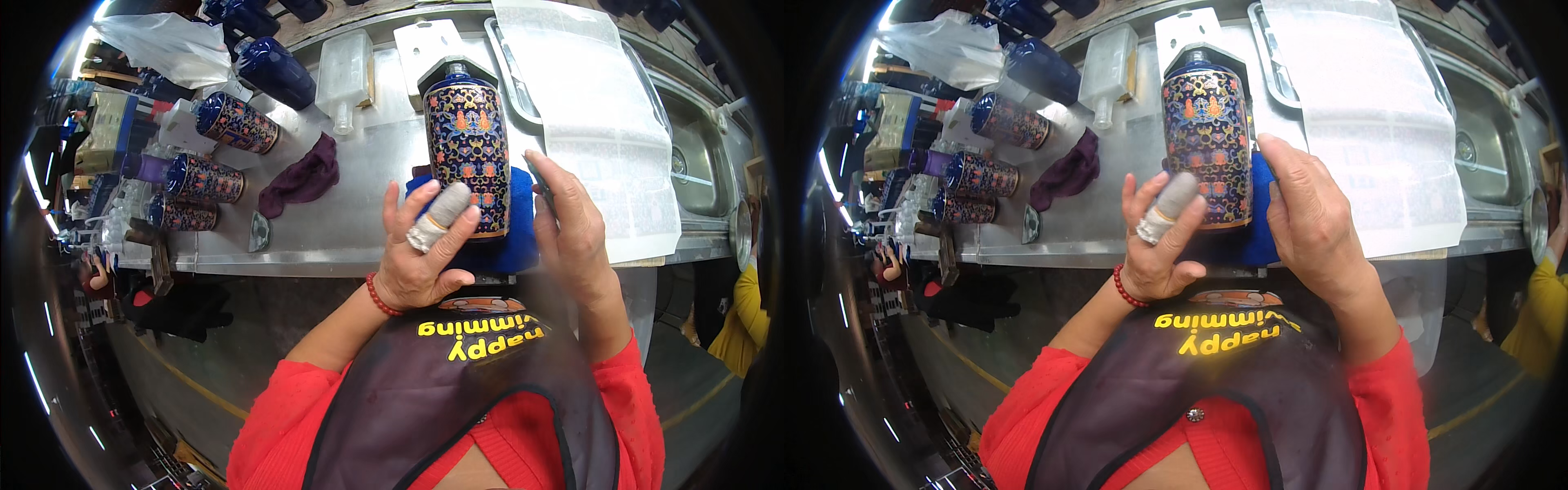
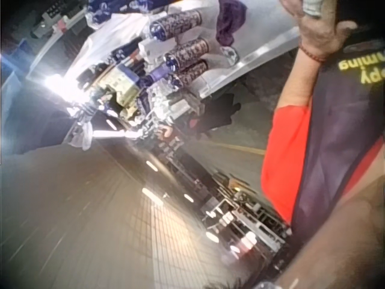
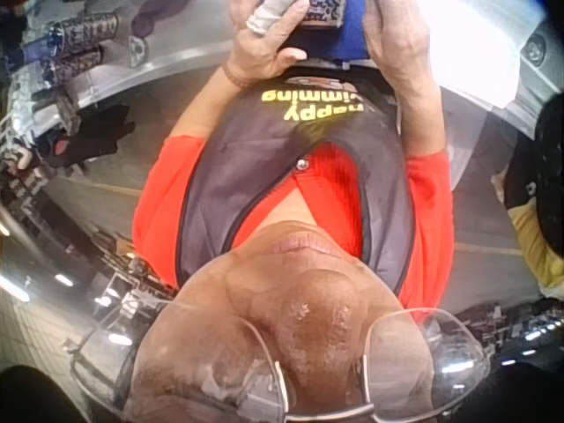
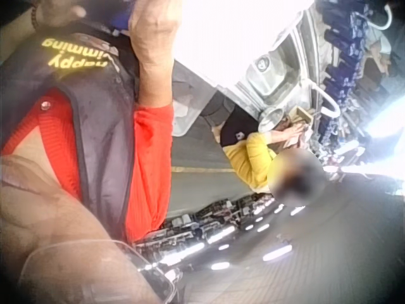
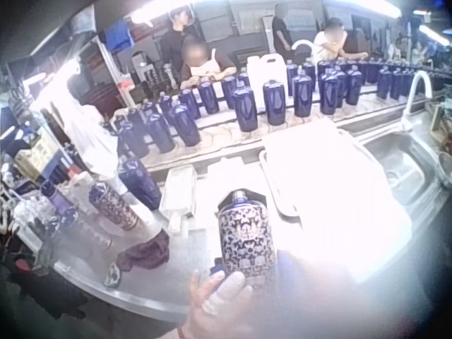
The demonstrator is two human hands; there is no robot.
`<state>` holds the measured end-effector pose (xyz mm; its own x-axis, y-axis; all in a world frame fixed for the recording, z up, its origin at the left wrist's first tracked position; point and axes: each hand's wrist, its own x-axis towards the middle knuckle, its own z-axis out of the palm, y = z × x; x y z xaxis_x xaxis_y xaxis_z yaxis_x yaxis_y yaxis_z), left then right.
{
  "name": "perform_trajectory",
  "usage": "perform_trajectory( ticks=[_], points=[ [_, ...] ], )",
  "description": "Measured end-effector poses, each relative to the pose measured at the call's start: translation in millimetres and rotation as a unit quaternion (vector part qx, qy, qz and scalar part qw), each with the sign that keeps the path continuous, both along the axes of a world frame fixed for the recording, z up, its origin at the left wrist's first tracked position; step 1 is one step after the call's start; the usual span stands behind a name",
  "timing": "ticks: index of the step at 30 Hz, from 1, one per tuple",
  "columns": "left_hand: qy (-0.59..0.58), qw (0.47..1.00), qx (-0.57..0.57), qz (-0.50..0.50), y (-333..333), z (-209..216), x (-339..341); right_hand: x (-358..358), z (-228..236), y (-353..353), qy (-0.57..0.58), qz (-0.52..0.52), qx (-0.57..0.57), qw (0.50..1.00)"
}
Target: The person applies a decorative sticker to a blue ceramic bottle, smoothing it with a green tool and fingers to remove air bubbles. The person rotates the bottle to align and press the sticker around the curved surface.
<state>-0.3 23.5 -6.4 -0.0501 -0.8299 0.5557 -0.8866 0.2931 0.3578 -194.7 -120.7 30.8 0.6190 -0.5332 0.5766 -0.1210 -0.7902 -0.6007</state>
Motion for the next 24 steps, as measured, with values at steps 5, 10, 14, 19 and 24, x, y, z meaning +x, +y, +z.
perform_trajectory(
  ticks=[5, 10, 14, 19, 24],
  points=[
    [-0.020, 0.998, -0.009, 0.051, -1, -2, -4, -1, -5, 9, 0.094, 0.013, -0.074, 0.993],
    [-0.032, 0.999, -0.004, 0.037, -1, -1, -4, 1, -14, 21, 0.127, 0.000, -0.071, 0.989],
    [-0.044, 0.999, -0.004, 0.018, -3, 1, -3, 1, -14, 18, 0.133, 0.007, -0.068, 0.989],
    [0.015, 0.998, -0.006, 0.057, -10, 3, 0, 3, -11, 17, 0.131, -0.010, -0.049, 0.990],
    [-0.041, 0.998, 0.000, 0.051, -13, 5, 1, 6, -13, 18, 0.129, -0.008, -0.051, 0.990]
  ],
)
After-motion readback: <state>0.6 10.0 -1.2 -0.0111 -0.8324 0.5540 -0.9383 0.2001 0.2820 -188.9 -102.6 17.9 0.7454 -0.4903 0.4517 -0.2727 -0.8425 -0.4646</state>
